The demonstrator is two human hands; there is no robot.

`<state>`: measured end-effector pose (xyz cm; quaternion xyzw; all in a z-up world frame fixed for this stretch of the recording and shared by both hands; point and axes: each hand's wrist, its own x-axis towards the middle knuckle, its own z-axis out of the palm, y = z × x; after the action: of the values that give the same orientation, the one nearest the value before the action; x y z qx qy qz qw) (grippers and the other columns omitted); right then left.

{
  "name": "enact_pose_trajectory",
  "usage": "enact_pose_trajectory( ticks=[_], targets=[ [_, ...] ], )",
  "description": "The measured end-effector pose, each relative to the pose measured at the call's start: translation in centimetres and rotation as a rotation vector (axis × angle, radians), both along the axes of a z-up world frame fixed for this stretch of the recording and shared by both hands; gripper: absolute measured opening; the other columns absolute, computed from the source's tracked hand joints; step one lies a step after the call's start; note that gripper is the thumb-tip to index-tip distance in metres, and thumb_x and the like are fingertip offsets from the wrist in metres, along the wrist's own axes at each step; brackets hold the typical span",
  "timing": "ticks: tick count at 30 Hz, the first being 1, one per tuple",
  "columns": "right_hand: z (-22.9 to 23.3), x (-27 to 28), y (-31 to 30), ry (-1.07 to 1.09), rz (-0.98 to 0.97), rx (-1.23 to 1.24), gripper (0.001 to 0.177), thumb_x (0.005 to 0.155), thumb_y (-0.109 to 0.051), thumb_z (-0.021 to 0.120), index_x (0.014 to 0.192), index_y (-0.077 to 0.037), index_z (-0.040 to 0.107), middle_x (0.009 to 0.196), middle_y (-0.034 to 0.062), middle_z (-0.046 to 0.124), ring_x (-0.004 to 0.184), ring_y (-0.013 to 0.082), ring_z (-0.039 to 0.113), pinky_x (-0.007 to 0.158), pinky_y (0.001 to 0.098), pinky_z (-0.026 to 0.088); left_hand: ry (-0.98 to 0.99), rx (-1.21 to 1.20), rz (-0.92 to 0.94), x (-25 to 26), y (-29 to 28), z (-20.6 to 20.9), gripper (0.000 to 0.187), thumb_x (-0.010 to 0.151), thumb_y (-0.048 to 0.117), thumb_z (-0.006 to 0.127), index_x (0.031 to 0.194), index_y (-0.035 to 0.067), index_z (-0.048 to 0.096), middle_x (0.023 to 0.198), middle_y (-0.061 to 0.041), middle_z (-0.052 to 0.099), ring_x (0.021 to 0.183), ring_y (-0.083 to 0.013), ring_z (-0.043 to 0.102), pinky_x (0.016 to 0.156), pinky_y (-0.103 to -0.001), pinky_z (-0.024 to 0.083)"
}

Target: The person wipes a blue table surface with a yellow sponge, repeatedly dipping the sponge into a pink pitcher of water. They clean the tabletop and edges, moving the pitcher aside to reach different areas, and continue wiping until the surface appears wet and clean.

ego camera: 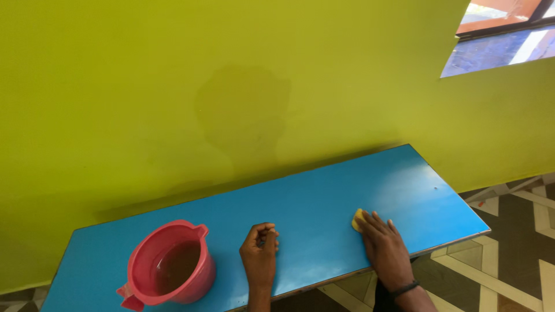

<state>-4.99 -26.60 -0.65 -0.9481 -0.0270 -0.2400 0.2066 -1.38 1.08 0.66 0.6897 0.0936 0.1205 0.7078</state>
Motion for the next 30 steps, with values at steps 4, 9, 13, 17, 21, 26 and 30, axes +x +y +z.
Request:
enact_pose_trajectory(
  ticks=[4, 9, 13, 17, 21, 26, 30],
  targets=[
    [-2.0, -1.7, 2.1, 0.004, 0.104, -0.001, 0.035, 0.093, -0.019, 0.062, 0.127, -0.019, 0.072, 0.146, 0.006, 0.06, 0.139, 0.0283, 0.053, 0.118, 0.0493, 0.036, -0.069, 0.002, 0.013, -0.2, 0.0, 0.2, 0.011, 0.09, 0.006, 0.068, 0.098, 0.002, 0.075, 0.077, -0.004, 0.07, 0.063, -0.0092, 0.061, 0.055, -0.024, 0.051],
    [-4.5, -4.0, 10.4, 0.131, 0.464, 0.164, 0.032, 0.096, -0.016, 0.065, 0.126, -0.013, 0.074, 0.144, 0.0113, 0.062, 0.14, 0.0313, 0.05, 0.116, 0.0497, 0.037, -0.08, -0.067, 0.033, -0.1, 0.1, 0.3, 0.01, 0.09, 0.005, 0.067, 0.097, 0.003, 0.074, 0.079, -0.002, 0.07, 0.062, -0.008, 0.061, 0.055, -0.023, 0.052],
    [-2.7, -3.0, 13.6, 0.201, 0.618, 0.14, 0.033, 0.093, -0.011, 0.064, 0.125, -0.014, 0.075, 0.143, 0.012, 0.062, 0.14, 0.0322, 0.05, 0.116, 0.0515, 0.035, -0.103, -0.106, 0.084, -0.4, 0.4, -0.3, 0.01, 0.09, 0.004, 0.067, 0.097, 0.001, 0.073, 0.078, -0.004, 0.07, 0.061, -0.0083, 0.059, 0.054, -0.023, 0.05],
    [-1.1, 1.8, 12.8, 0.118, 0.441, 0.045, 0.028, 0.093, -0.017, 0.065, 0.119, -0.016, 0.075, 0.138, 0.0081, 0.065, 0.135, 0.0297, 0.055, 0.116, 0.0513, 0.036, -0.101, -0.157, 0.127, -0.3, 1.0, -0.3, 0.009, 0.091, 0.004, 0.066, 0.097, 0.001, 0.073, 0.078, -0.005, 0.071, 0.06, -0.0083, 0.059, 0.054, -0.023, 0.049],
    [0.4, 6.3, 7.5, 0.057, 0.196, 0.108, 0.028, 0.094, -0.017, 0.062, 0.118, -0.015, 0.076, 0.138, 0.0086, 0.065, 0.133, 0.0318, 0.056, 0.115, 0.0502, 0.039, -0.043, -0.18, 0.098, -0.5, 0.9, -0.3, 0.01, 0.092, 0.006, 0.065, 0.096, 0.002, 0.074, 0.077, -0.006, 0.07, 0.059, -0.009, 0.058, 0.053, -0.024, 0.048],
    [1.3, 6.3, 6.4, 0.052, 0.139, 0.173, 0.027, 0.096, -0.019, 0.062, 0.117, -0.012, 0.076, 0.136, 0.0113, 0.066, 0.13, 0.034, 0.058, 0.112, 0.0441, 0.046, 0.047, -0.162, -0.043, -0.3, 3.2, 0.3, 0.01, 0.092, 0.008, 0.067, 0.096, 0.002, 0.075, 0.078, -0.004, 0.071, 0.064, -0.0076, 0.06, 0.059, -0.022, 0.05],
    [-1.2, 2.8, 10.3, 0.106, 0.283, 0.114, 0.03, 0.096, -0.019, 0.061, 0.123, -0.015, 0.073, 0.139, 0.0105, 0.063, 0.131, 0.0311, 0.058, 0.113, 0.0427, 0.044, 0.049, 0.065, 0.021, -3.0, 5.5, -0.3, 0.011, 0.089, 0.007, 0.068, 0.096, 0.004, 0.075, 0.076, -0.002, 0.07, 0.061, -0.0075, 0.053, 0.055, -0.024, 0.043]
  ],
)
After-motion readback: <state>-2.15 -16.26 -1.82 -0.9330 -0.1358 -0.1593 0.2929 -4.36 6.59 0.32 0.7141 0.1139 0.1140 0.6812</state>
